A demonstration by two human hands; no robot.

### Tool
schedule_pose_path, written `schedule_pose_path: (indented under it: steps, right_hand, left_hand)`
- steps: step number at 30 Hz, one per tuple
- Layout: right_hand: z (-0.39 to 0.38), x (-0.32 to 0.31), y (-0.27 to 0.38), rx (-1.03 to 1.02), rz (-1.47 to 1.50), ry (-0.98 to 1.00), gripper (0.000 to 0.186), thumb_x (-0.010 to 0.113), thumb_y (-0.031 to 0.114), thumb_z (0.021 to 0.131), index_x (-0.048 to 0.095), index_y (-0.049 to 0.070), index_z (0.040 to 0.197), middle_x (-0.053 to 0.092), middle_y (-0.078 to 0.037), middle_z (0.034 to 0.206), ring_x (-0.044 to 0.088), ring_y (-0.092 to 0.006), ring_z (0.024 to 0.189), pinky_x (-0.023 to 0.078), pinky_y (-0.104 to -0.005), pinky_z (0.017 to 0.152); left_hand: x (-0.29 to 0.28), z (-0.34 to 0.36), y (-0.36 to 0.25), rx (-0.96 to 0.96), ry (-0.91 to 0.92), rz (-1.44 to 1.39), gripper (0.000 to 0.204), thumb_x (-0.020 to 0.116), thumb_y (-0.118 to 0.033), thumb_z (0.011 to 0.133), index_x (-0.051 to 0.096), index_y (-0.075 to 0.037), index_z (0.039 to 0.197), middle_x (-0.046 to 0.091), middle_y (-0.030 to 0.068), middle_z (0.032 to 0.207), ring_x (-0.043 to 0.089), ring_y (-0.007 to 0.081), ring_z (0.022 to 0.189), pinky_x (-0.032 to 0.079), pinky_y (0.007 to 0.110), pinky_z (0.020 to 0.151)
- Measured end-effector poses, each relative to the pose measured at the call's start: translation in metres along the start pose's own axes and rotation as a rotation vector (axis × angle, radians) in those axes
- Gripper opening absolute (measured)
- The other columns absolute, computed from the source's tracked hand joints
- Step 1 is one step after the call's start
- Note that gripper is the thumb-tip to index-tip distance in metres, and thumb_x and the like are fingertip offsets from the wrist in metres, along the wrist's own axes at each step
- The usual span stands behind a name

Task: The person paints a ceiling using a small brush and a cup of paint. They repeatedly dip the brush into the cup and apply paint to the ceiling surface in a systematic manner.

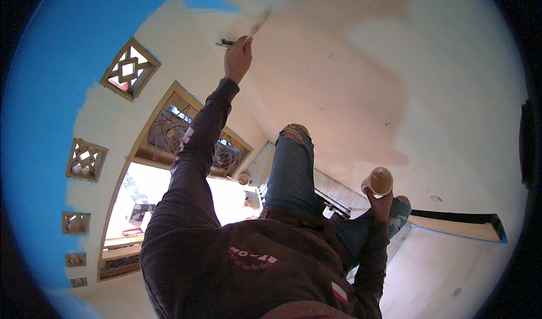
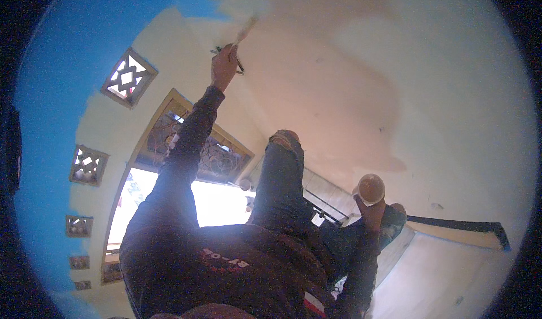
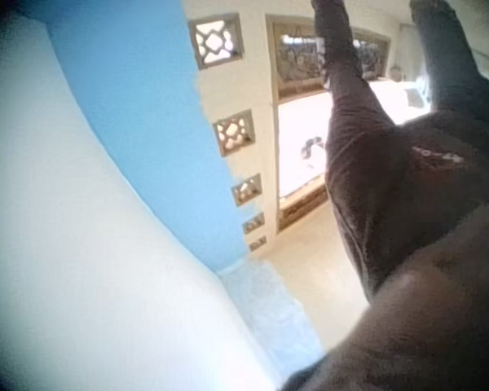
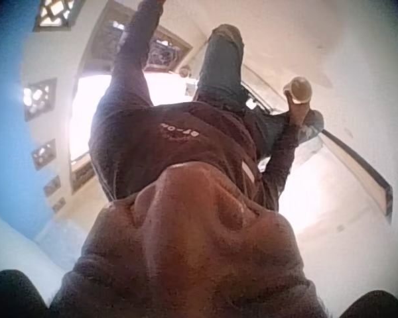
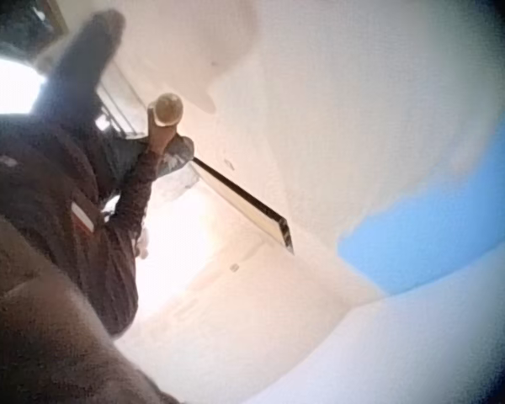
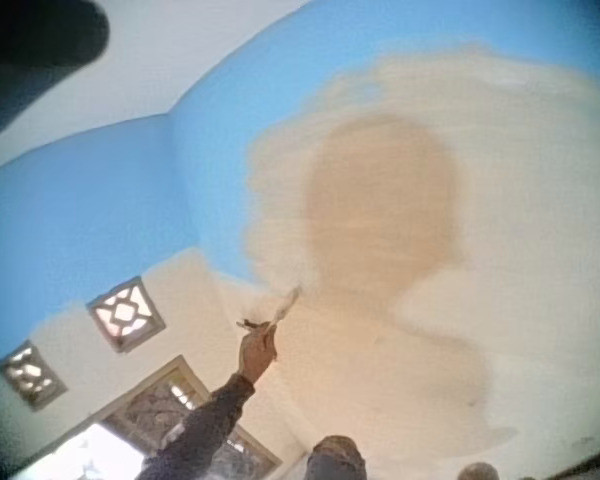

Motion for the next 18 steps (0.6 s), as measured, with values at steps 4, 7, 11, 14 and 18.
schedule_pose_path:
  steps: [4, 7, 11, 14, 18]
  right_hand:
    - [0.002, 0.003, -0.004, -0.020, -0.023, 0.009, 0.066, 0.088, 0.020, 0.071, 0.056, -0.001, 0.125, 0.067, -0.017, 0.118, 0.064, -0.0284, 0.112, 0.051, -0.0396, 0.096]
    - [0.003, 0.003, -0.004, -0.015, -0.022, 0.017, 0.067, 0.088, 0.020, 0.071, 0.055, -0.001, 0.125, 0.067, -0.017, 0.118, 0.064, -0.0283, 0.112, 0.051, -0.0399, 0.096]
    - [0.008, 0.009, -0.001, -0.036, -0.026, 0.013, 0.067, 0.088, 0.021, 0.071, 0.055, -0.001, 0.125, 0.066, -0.017, 0.119, 0.064, -0.0283, 0.113, 0.050, -0.0402, 0.097]
    - [0.001, 0.002, 0.001, 0.007, -0.024, -0.016, 0.067, 0.088, 0.022, 0.071, 0.055, -0.002, 0.125, 0.066, -0.017, 0.119, 0.064, -0.0285, 0.113, 0.050, -0.0402, 0.097]
    - [0.003, 0.000, 0.017, 0.031, -0.021, 0.024, 0.067, 0.088, 0.022, 0.071, 0.055, -0.002, 0.125, 0.067, -0.018, 0.118, 0.064, -0.0288, 0.112, 0.050, -0.0401, 0.097]
  left_hand:
    - [-0.002, -0.011, 0.041, -0.109, -0.099, 0.108, 0.028, 0.050, -0.022, 0.099, 0.062, 0.002, 0.094, 0.066, 0.0271, 0.081, 0.065, 0.0454, 0.076, 0.052, 0.053, 0.067]
    - [0.014, 0.006, 0.058, -0.091, -0.113, 0.163, 0.027, 0.050, -0.021, 0.099, 0.062, 0.002, 0.093, 0.066, 0.0267, 0.081, 0.065, 0.0454, 0.076, 0.052, 0.054, 0.068]
    - [0.046, 0.010, 0.049, 0.041, -0.100, 0.245, 0.028, 0.050, -0.022, 0.100, 0.062, 0.001, 0.091, 0.066, 0.0256, 0.079, 0.065, 0.0451, 0.074, 0.052, 0.052, 0.067]
    - [0.064, -0.010, -0.023, -0.089, -0.051, 0.071, 0.028, 0.051, -0.023, 0.100, 0.062, 0.000, 0.090, 0.066, 0.0254, 0.077, 0.065, 0.0451, 0.072, 0.052, 0.051, 0.063]
    - [0.060, -0.034, -0.060, -0.124, -0.011, -0.020, 0.027, 0.051, -0.023, 0.100, 0.062, 0.000, 0.091, 0.064, 0.0253, 0.073, 0.064, 0.0447, 0.070, 0.050, 0.052, 0.060]
Point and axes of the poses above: each hand's wrist, its own z-axis towards the middle knuckle, its own x-axis out of the palm, y = z × x, the point moved 1 cm from there along z, towards the middle knuckle
